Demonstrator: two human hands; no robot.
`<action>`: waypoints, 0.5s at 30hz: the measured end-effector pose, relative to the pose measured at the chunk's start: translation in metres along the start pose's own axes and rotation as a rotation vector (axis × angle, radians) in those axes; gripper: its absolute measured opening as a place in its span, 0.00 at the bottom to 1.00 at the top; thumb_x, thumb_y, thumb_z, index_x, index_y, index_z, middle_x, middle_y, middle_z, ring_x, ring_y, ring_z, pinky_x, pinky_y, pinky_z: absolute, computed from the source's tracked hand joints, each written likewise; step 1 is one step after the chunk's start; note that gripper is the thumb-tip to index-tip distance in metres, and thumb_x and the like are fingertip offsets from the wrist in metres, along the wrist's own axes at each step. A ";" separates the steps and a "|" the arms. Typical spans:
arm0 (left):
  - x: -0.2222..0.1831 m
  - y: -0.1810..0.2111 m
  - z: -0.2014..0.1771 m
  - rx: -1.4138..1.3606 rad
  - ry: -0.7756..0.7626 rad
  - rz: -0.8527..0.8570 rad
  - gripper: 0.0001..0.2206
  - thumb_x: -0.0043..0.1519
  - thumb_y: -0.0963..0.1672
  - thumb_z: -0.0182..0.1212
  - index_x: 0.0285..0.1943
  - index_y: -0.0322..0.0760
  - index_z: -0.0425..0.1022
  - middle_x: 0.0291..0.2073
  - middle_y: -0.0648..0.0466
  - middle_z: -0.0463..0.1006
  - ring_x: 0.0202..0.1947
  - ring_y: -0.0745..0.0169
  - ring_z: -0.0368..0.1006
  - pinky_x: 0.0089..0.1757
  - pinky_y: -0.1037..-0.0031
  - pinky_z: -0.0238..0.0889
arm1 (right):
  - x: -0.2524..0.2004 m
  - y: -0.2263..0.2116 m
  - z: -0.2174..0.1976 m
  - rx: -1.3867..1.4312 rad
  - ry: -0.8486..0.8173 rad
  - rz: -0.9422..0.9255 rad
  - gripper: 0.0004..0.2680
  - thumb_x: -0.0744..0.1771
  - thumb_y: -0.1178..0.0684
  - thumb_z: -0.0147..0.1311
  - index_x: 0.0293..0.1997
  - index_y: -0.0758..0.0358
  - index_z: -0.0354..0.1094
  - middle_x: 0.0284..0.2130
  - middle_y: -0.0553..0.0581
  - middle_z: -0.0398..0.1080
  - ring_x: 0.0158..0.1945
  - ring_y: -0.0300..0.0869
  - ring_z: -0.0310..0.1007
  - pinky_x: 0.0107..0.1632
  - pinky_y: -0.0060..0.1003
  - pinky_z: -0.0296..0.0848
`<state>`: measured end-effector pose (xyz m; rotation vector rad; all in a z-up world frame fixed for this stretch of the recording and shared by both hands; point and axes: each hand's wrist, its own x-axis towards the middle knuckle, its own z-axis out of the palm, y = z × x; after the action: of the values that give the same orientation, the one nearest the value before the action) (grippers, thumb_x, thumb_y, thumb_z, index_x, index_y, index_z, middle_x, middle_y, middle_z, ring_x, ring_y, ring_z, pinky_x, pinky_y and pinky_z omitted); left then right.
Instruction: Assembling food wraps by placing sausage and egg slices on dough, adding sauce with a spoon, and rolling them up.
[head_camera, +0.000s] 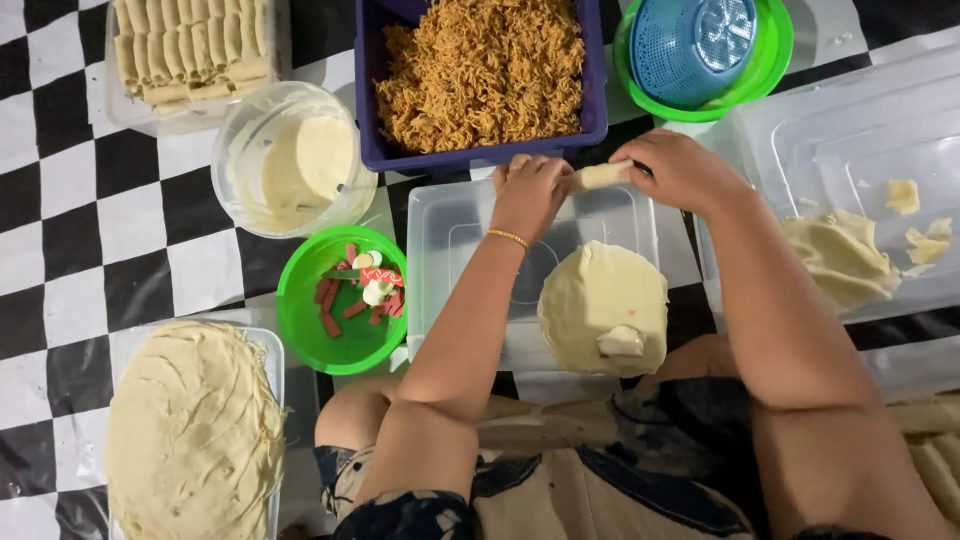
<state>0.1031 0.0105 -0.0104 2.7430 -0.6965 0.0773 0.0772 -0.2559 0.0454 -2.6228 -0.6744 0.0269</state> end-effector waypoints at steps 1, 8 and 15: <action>0.007 -0.004 0.007 0.023 0.042 -0.009 0.11 0.65 0.55 0.54 0.55 0.64 0.68 0.50 0.65 0.75 0.59 0.60 0.67 0.59 0.55 0.52 | 0.006 0.008 0.004 0.029 0.016 -0.020 0.11 0.69 0.54 0.54 0.56 0.59 0.73 0.53 0.61 0.73 0.57 0.59 0.70 0.59 0.56 0.70; 0.030 -0.009 0.009 -0.103 -0.026 0.166 0.15 0.67 0.46 0.47 0.61 0.60 0.70 0.56 0.65 0.77 0.62 0.63 0.71 0.59 0.59 0.62 | 0.014 -0.004 -0.020 0.238 -0.051 0.105 0.11 0.69 0.54 0.52 0.56 0.59 0.75 0.53 0.61 0.76 0.54 0.60 0.74 0.54 0.53 0.75; 0.035 -0.026 0.027 -0.181 -0.089 0.066 0.19 0.66 0.54 0.55 0.66 0.59 0.67 0.56 0.64 0.76 0.61 0.64 0.72 0.59 0.59 0.60 | 0.022 0.012 0.023 0.555 0.062 0.268 0.20 0.66 0.54 0.64 0.67 0.58 0.69 0.46 0.63 0.75 0.47 0.52 0.76 0.50 0.45 0.77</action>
<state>0.1459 0.0074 -0.0394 2.5638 -0.7773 -0.0894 0.0994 -0.2457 0.0211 -2.1440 -0.2394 0.1847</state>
